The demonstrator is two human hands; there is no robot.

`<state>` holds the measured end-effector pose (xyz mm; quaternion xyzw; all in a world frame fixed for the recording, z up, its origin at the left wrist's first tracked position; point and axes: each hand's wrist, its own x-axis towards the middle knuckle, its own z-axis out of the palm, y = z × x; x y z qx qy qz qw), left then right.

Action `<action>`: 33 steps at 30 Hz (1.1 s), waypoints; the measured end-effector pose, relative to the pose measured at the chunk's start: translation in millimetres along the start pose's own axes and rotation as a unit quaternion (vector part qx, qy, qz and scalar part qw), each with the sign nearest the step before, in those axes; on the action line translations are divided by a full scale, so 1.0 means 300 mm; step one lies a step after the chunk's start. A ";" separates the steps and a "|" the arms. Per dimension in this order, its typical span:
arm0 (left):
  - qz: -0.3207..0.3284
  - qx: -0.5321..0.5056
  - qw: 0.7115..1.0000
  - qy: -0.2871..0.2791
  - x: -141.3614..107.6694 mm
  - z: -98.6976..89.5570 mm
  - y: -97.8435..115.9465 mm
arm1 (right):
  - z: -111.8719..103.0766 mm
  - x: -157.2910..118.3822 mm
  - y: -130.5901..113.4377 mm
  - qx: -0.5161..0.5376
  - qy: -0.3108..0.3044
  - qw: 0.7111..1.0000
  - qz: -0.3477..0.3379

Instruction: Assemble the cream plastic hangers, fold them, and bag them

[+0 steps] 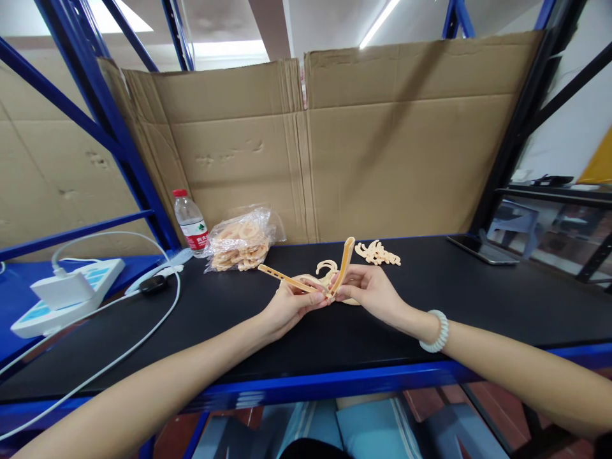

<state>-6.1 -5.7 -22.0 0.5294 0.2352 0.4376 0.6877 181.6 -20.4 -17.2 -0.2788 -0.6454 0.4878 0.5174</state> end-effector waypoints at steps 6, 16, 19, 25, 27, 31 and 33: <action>0.014 -0.014 1.000 0.016 0.001 0.007 -0.008 | 0.016 -0.011 0.007 -0.038 0.022 0.998 -0.034; -0.007 0.036 0.994 0.105 -0.013 0.023 0.009 | 0.030 -0.023 0.015 -0.105 0.056 0.991 -0.063; -0.009 0.046 0.992 0.115 -0.012 0.028 0.011 | 0.033 -0.020 0.022 -0.106 0.057 0.991 -0.061; 0.010 0.086 0.988 0.129 -0.004 0.008 0.021 | -0.048 0.018 -0.015 -0.099 0.015 0.994 -0.045; 0.004 0.086 0.985 0.150 -0.001 -0.009 0.031 | -0.113 0.034 -0.040 -0.095 -0.008 0.995 -0.014; -0.023 0.070 0.985 0.159 0.007 -0.045 0.067 | -0.236 0.057 -0.081 -0.151 -0.086 0.985 0.015; -0.047 0.074 0.985 0.152 0.012 -0.064 0.094 | -0.274 0.061 -0.093 -0.212 -0.121 0.970 0.012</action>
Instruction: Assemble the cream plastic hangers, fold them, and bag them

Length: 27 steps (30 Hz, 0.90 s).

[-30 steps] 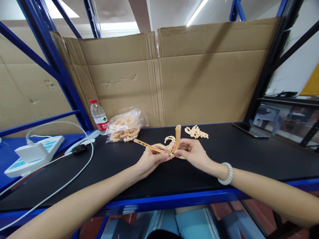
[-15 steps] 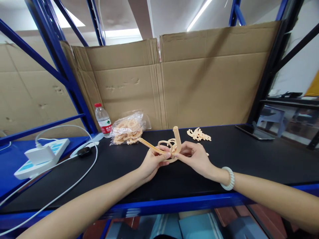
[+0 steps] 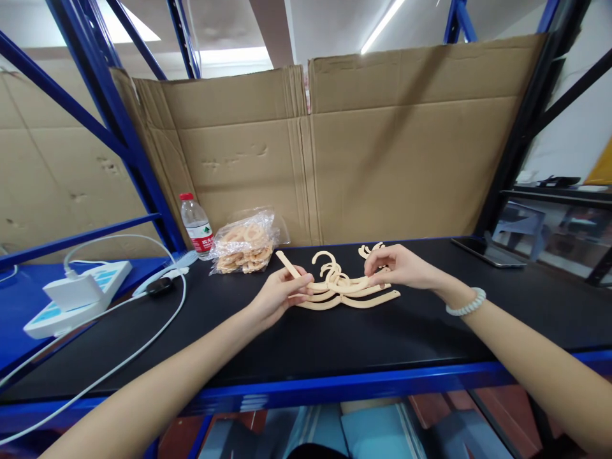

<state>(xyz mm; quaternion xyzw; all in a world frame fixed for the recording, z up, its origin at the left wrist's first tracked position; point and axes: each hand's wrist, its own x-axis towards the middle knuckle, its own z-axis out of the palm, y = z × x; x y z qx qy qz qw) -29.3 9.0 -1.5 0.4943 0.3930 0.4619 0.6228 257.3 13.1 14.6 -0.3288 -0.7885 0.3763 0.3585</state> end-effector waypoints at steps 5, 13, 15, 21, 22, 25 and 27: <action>-0.038 0.036 0.998 -0.028 0.033 -0.066 0.061 | -0.043 -0.018 0.008 -0.130 -0.096 0.987 0.003; 0.163 0.453 0.861 -0.161 0.042 -0.112 0.092 | -0.023 -0.031 -0.003 -0.201 -0.179 0.963 0.004; 0.214 0.526 0.803 -0.183 0.034 -0.107 0.096 | -0.011 -0.031 -0.008 -0.222 -0.180 0.958 -0.001; 0.236 0.690 0.663 -0.173 -0.024 -0.063 0.083 | 0.015 -0.043 -0.026 -0.298 -0.179 0.938 0.015; 0.247 0.712 0.641 -0.147 -0.041 -0.047 0.074 | 0.025 -0.050 -0.030 -0.306 -0.164 0.938 0.010; 0.274 0.719 0.633 -0.084 -0.082 0.006 0.026 | 0.081 -0.071 -0.027 -0.298 -0.089 0.950 0.004; 0.283 0.678 0.674 -0.075 -0.085 0.035 -0.017 | 0.133 -0.079 -0.005 -0.306 -0.037 0.951 0.010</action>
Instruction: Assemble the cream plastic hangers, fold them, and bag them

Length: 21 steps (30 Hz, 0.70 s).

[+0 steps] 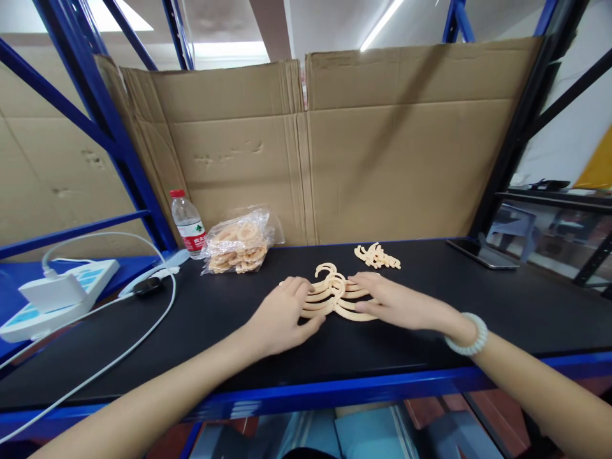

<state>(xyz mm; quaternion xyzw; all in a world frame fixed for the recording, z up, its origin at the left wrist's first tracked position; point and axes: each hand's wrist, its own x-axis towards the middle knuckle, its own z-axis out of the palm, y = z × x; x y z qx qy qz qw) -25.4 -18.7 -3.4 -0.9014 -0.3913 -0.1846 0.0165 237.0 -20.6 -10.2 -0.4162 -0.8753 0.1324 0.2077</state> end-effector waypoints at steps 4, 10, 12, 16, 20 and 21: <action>-0.018 -0.037 0.999 -0.033 0.032 0.081 -0.009 | 0.104 0.021 0.004 -0.091 0.011 0.994 0.054; -0.048 0.051 0.985 -0.156 0.094 0.113 -0.065 | 0.114 0.076 0.041 -0.147 -0.047 0.986 0.059; -0.051 0.057 0.985 -0.153 0.119 0.119 -0.078 | 0.104 0.100 0.064 -0.145 -0.044 0.987 0.060; -0.056 0.056 0.987 -0.142 0.187 0.142 -0.111 | 0.094 0.157 0.126 -0.150 -0.043 0.985 0.066; -0.062 0.050 0.988 -0.129 0.250 0.168 -0.142 | 0.091 0.201 0.185 -0.156 -0.033 0.985 0.058; -0.063 0.050 0.989 -0.127 0.260 0.172 -0.146 | 0.091 0.208 0.197 -0.155 -0.028 0.986 0.053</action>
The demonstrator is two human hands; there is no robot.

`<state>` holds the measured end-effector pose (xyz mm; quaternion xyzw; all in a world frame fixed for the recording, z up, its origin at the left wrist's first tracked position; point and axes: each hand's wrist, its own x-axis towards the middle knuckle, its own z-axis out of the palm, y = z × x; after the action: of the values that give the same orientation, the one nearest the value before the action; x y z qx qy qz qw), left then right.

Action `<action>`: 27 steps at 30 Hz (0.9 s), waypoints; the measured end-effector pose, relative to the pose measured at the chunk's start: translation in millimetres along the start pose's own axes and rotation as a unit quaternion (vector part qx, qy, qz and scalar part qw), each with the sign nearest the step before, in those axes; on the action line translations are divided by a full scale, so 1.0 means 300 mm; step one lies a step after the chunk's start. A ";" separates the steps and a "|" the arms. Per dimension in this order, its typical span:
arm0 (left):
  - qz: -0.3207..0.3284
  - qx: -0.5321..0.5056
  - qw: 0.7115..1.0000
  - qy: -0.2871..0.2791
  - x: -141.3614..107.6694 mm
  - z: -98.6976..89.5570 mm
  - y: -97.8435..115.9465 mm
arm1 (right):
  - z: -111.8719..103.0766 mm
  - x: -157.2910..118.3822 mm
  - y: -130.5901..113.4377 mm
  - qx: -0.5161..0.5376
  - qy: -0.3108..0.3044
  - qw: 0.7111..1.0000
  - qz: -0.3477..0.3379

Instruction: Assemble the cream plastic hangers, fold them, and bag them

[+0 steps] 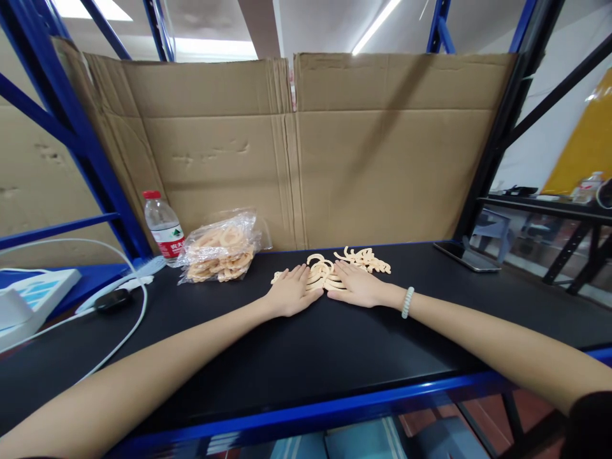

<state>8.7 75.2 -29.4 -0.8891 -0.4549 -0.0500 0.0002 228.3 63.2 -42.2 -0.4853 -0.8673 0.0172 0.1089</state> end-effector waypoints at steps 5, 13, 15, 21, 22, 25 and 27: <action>-0.009 0.011 1.000 0.001 0.021 -0.001 -0.007 | -0.002 0.041 0.057 0.032 0.037 0.998 -0.032; -0.005 0.021 1.000 -0.008 0.017 -0.006 -0.021 | -0.050 0.085 0.285 0.048 0.065 0.995 -0.056; -0.008 0.013 1.000 -0.007 0.015 -0.007 -0.023 | -0.042 0.056 0.340 0.053 0.072 0.994 -0.062; -0.008 0.005 1.000 -0.015 0.032 -0.010 -0.031 | -0.031 -0.037 0.480 0.054 0.107 0.992 -0.040; -0.010 0.007 1.000 -0.011 0.040 -0.010 -0.034 | -0.032 -0.043 0.502 0.058 0.111 0.992 -0.034; -0.017 0.013 1.000 -0.004 0.067 -0.009 -0.043 | -0.035 -0.046 0.544 0.061 0.132 0.989 -0.039; -0.019 0.015 1.000 -0.003 0.083 -0.007 -0.049 | -0.042 -0.044 0.538 0.060 0.167 0.983 -0.045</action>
<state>11.1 103.9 -25.9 -0.8802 -0.4728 -0.0406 0.0113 373.0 136.2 -54.2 -0.4342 -0.8553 -0.0170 0.2822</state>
